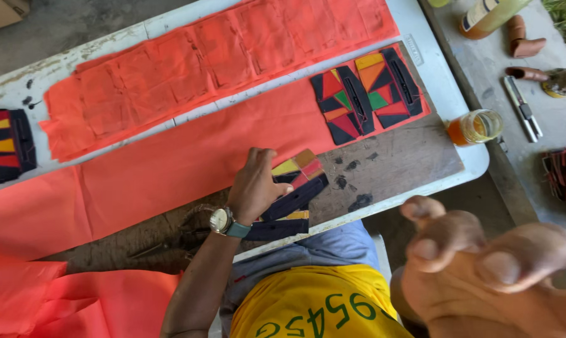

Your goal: The person lays out a long orange fabric sheet on a table and sequentially places small patterned fabric pouches onto it. They adjust the pouches to align them in a row and smooth the fabric around them. The person handles the pouches one at a time, arranging them along the length of the orange fabric.

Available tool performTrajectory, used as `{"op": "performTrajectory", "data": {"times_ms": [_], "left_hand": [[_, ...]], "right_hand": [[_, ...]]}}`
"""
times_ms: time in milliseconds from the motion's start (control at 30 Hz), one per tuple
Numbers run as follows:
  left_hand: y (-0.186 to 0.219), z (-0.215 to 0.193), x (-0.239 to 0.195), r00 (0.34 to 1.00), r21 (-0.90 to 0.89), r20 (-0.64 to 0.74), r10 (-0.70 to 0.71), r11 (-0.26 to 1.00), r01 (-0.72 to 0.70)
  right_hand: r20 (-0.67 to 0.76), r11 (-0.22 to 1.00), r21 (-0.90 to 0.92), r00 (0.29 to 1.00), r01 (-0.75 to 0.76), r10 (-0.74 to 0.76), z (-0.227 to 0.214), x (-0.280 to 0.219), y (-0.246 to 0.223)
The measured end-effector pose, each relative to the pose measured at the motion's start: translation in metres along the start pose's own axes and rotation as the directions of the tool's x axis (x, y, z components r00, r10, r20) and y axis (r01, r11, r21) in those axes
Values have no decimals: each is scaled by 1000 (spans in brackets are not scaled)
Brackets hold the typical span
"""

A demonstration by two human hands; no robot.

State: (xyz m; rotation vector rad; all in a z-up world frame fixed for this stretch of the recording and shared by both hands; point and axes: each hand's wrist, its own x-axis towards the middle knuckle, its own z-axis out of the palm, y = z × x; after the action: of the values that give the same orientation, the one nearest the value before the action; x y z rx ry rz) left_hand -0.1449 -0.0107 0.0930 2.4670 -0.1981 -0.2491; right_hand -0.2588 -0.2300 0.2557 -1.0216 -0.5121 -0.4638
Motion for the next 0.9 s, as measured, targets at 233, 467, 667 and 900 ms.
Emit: {"op": "performTrajectory", "data": {"times_ms": [233, 467, 667, 900], "left_hand": [[-11, 5, -14, 999, 16, -50, -14, 1000, 15], [-26, -13, -14, 992, -698, -76, 106, 705, -128], [3, -8, 2, 958, -883, -9, 288, 448, -143], [50, 16, 34, 947, -416, -107, 304, 851, -320]], "right_hand": [[-2, 995, -80, 998, -63, 63, -20, -17, 15], [40, 764, -496, 868, -412, 494, -85, -1, 113], [-62, 655, -153, 669, -740, 741, -96, -24, 155], [-417, 584, -301, 655, -754, 631, -157, -55, 118]]}}
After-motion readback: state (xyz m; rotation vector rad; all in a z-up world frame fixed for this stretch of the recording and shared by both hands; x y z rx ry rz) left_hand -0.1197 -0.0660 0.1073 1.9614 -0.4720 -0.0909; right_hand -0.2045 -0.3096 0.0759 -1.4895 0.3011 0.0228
